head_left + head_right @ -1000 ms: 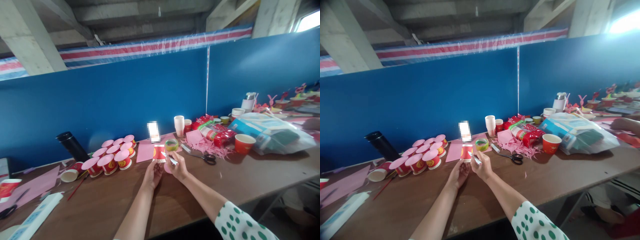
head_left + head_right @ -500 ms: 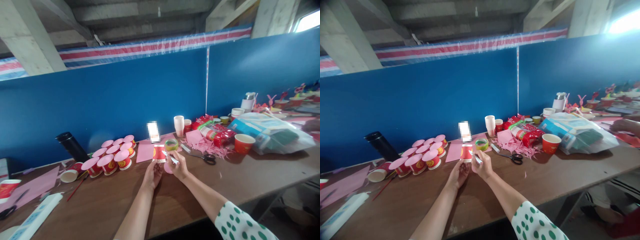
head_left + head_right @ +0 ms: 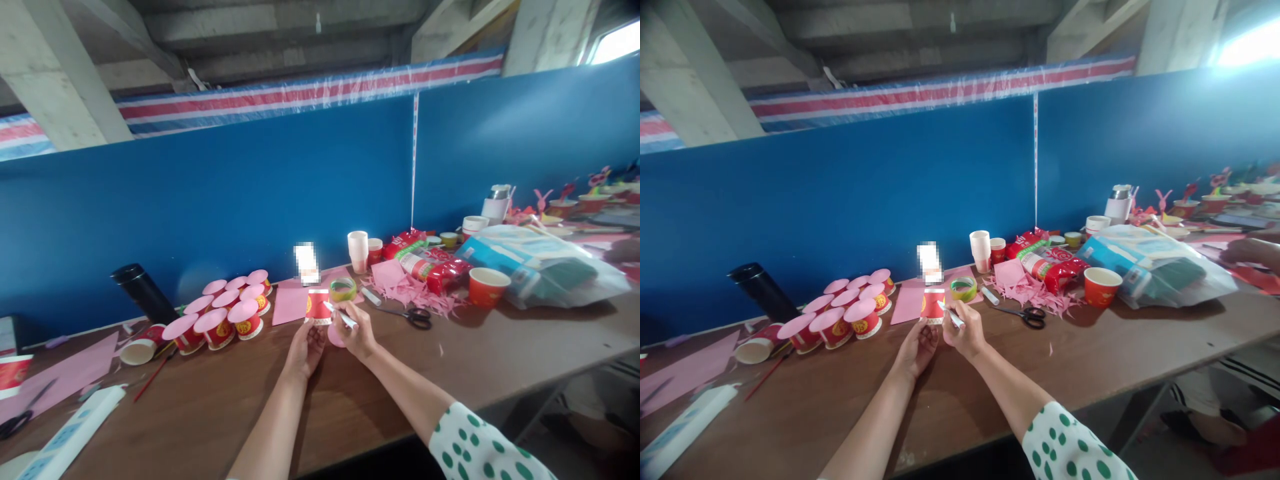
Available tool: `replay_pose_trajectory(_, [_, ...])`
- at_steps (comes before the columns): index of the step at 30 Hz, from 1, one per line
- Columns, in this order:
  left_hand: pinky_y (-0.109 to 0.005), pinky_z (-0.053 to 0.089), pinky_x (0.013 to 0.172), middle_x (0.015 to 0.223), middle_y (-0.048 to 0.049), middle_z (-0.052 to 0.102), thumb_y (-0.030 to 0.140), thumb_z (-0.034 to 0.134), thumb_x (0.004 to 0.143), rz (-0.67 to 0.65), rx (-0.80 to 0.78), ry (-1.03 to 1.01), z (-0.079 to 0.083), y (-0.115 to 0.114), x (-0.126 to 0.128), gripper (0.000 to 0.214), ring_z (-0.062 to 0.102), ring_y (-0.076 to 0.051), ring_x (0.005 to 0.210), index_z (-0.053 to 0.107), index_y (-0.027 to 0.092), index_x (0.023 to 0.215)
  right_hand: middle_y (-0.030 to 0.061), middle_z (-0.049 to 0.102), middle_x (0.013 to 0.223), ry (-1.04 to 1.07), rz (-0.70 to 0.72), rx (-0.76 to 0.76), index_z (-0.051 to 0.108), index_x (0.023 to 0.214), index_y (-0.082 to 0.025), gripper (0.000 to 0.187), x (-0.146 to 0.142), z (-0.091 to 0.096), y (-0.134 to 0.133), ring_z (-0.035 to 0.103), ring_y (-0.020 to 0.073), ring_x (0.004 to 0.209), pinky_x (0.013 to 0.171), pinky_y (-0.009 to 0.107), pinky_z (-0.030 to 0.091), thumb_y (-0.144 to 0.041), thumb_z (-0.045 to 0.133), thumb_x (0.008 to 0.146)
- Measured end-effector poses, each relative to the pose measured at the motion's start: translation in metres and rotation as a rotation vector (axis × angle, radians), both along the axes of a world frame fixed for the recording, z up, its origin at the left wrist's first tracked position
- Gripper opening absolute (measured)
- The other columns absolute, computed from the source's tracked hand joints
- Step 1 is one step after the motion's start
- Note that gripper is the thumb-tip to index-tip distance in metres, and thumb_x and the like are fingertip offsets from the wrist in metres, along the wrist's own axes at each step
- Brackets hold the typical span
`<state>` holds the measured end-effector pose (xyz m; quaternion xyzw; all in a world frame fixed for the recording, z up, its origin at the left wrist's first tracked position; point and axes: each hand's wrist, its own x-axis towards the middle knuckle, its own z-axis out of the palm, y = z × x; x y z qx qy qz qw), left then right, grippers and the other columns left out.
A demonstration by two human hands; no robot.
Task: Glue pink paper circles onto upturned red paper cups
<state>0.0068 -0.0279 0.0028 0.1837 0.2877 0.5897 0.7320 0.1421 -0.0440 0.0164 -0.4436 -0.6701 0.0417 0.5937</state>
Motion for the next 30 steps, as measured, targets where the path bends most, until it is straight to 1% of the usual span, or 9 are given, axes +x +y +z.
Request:
replay_pose_trajectory(6, [-0.016,0.05,0.051,0.056,-0.001,0.06,0.008,0.055,0.075,-0.001,-0.001,0.002,0.0001,-0.0001,-0.0001,0.007,0.058,-0.008,0.05,0.056,0.011,0.069,0.0014,0.058,0.066,0.0,-0.025,0.014,0.054,0.077,-0.018,0.008,-0.0017,-0.0001,-0.0001,0.054,0.0121,0.056,0.054,0.021,0.043,-0.023,0.047,0.078])
replay_pose_trajectory(11, [-0.016,0.051,0.051,0.057,-0.0016,0.061,0.008,0.055,0.075,-0.002,-0.004,-0.005,0.0005,0.0,-0.0003,0.006,0.059,-0.008,0.051,0.057,0.011,0.07,0.0005,0.057,0.063,-0.016,-0.015,0.019,0.053,0.076,-0.019,0.008,-0.0017,0.0007,-0.0007,0.052,0.0117,0.054,0.053,0.021,0.042,-0.023,0.046,0.078])
replay_pose_trajectory(19, [-0.017,0.052,0.056,0.06,-0.0019,0.063,0.008,0.055,0.076,0.009,-0.008,-0.024,-0.0004,0.0005,-0.0005,0.007,0.06,-0.008,0.055,0.058,0.011,0.07,0.0,0.055,0.064,-0.044,0.016,0.03,0.053,0.077,-0.019,0.008,-0.0017,-0.002,-0.0023,0.052,0.0124,0.057,0.058,0.022,0.042,-0.023,0.046,0.079])
replay_pose_trajectory(25, [-0.016,0.052,0.056,0.06,-0.0014,0.063,0.008,0.055,0.075,0.017,-0.009,-0.032,-0.0006,0.0006,-0.0005,0.007,0.06,-0.007,0.054,0.058,0.011,0.069,0.0001,0.055,0.063,-0.064,-0.022,0.047,0.052,0.074,-0.018,0.008,-0.0023,-0.0027,-0.0011,0.053,0.0124,0.057,0.058,0.022,0.041,-0.021,0.046,0.078])
replay_pose_trajectory(30, [-0.016,0.051,0.054,0.057,-0.0012,0.062,0.008,0.056,0.075,0.012,-0.011,-0.029,-0.0002,0.0002,-0.0007,0.007,0.06,-0.008,0.053,0.058,0.011,0.069,0.0002,0.055,0.063,-0.059,-0.027,0.045,0.052,0.072,-0.018,0.008,-0.002,-0.0011,-0.0013,0.052,0.012,0.057,0.057,0.022,0.041,-0.021,0.046,0.078])
